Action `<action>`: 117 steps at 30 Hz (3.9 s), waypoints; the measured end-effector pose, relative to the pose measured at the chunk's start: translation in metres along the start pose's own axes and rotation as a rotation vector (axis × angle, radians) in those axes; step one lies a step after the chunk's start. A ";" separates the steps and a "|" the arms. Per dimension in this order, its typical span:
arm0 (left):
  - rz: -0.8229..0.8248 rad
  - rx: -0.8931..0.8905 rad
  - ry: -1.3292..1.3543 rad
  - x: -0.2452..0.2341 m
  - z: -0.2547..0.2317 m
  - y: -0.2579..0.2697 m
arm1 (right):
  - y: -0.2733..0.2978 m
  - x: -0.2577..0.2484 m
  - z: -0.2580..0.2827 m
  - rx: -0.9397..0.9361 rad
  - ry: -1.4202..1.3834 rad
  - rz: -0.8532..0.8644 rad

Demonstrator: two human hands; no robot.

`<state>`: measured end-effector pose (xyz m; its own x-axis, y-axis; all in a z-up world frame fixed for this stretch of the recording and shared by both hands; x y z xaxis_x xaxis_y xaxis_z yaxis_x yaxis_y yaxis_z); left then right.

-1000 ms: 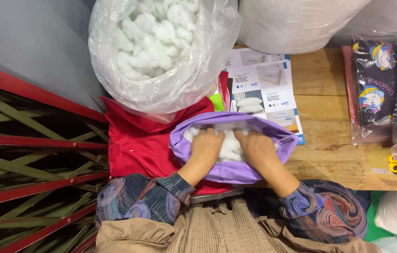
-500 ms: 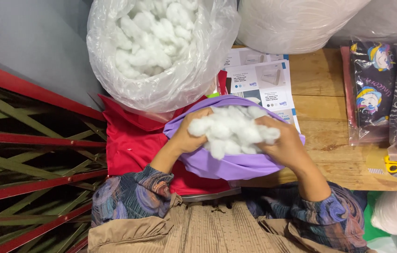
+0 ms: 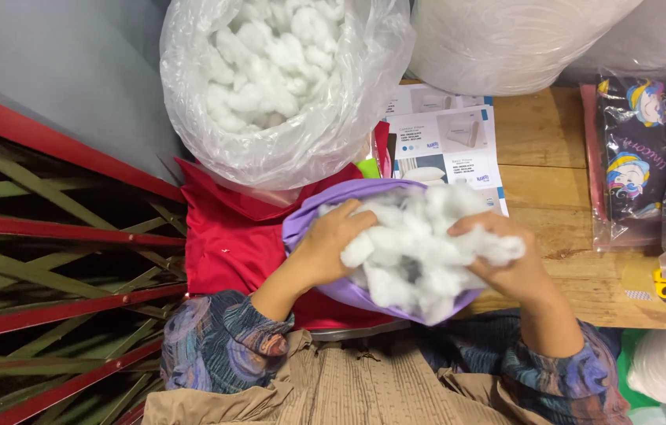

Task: Stuffing a purple fabric casing with white fiberfill material by hand

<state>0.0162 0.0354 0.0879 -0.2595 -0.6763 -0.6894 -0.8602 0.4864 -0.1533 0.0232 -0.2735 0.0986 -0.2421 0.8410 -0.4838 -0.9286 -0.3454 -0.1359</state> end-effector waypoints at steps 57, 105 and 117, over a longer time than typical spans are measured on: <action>-0.234 0.230 -0.220 -0.005 -0.049 0.009 | -0.013 0.014 0.062 -0.007 0.326 0.429; 0.153 -0.201 0.102 -0.008 -0.022 0.000 | -0.018 0.114 -0.013 -0.240 0.929 0.462; 0.122 -0.331 -0.276 0.052 0.010 0.003 | -0.020 0.045 0.058 -0.188 0.580 0.322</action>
<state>0.0048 0.0072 0.0443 -0.2796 -0.4303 -0.8583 -0.9363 0.3202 0.1445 0.0146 -0.2041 0.1296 -0.2595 0.3432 -0.9027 -0.7582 -0.6513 -0.0296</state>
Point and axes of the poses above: each hand's wrist, its own y-axis away from the middle knuckle, its own x-axis out of the palm, z = x × y, the point moved 2 cm from there along -y, towards the middle knuckle, and after that the axes turned 2 degrees about -x, right-handed, at the moved point
